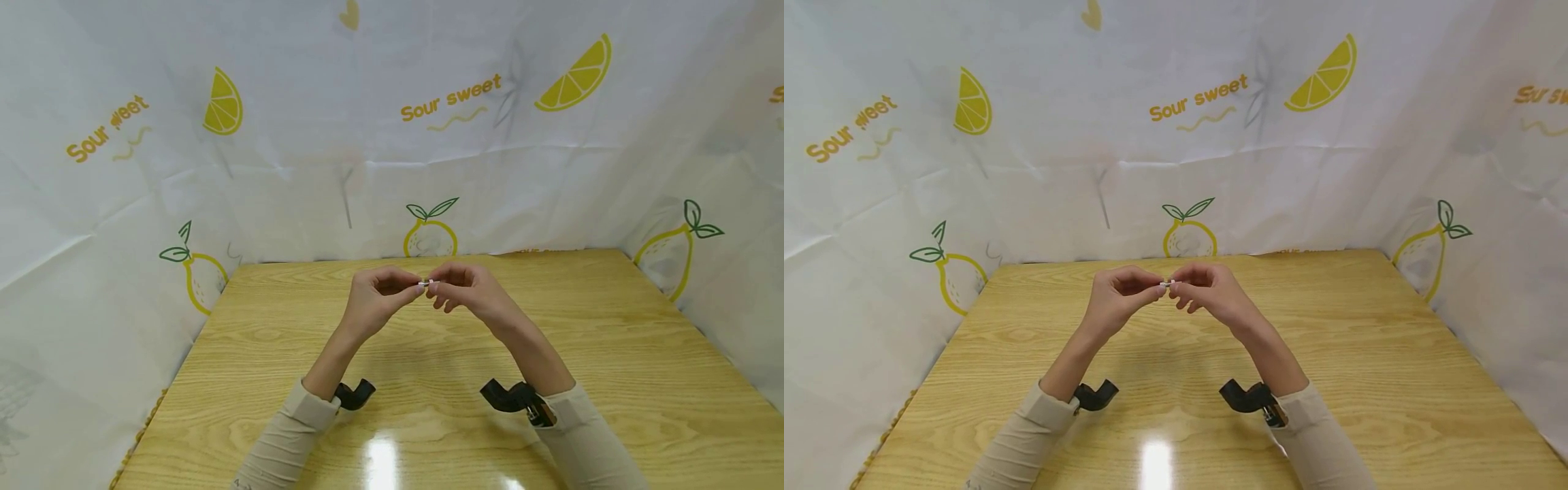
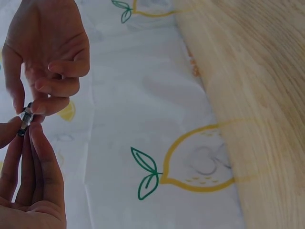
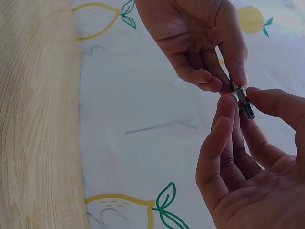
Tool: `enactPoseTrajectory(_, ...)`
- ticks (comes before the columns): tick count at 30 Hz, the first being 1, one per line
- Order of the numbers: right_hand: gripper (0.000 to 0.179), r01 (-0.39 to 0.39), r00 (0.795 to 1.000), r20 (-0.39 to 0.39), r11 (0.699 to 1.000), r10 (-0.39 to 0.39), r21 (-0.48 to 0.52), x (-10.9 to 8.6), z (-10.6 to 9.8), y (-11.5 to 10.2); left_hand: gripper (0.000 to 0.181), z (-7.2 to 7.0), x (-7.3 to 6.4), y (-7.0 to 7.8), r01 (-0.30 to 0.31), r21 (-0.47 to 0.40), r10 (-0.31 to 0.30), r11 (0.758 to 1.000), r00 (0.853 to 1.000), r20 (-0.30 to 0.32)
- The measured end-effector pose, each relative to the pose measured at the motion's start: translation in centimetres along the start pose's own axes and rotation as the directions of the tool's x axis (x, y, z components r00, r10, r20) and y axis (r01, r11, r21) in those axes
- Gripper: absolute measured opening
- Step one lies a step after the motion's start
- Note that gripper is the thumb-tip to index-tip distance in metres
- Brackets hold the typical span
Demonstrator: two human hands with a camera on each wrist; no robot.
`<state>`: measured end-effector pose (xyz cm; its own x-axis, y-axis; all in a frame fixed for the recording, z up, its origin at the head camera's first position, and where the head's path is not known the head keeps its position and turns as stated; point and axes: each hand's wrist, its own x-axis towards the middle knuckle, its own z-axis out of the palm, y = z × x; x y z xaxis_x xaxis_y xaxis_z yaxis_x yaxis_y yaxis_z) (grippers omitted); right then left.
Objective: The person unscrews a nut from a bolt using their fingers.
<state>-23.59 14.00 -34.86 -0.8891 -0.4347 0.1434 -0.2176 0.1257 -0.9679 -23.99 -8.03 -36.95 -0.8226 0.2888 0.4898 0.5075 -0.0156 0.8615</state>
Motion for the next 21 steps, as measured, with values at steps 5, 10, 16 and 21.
enactPoseTrajectory(5,0.026,0.054,0.998,0.009,0.998,-0.055,0.011,-0.04,-0.05,0.01,0.011,-0.02,0.00,0.01,0.004,-0.004,-0.004,1.000,1.000,-0.005)
enactPoseTrajectory(10,0.029,0.038,0.999,0.004,0.999,-0.038,-0.019,-0.04,-0.12,0.08,0.013,0.04,0.05,0.01,0.003,0.000,-0.003,1.000,1.000,-0.003)
enactPoseTrajectory(16,0.036,-0.057,0.998,-0.015,0.996,0.056,-0.074,0.22,-0.07,0.07,0.012,0.04,0.04,0.00,0.003,0.011,-0.003,1.000,1.000,-0.004)
enactPoseTrajectory(21,0.042,-0.106,0.994,-0.030,0.992,0.104,-0.071,0.38,0.03,0.00,0.013,0.01,0.01,0.07,0.006,0.019,-0.006,1.000,1.000,-0.001)
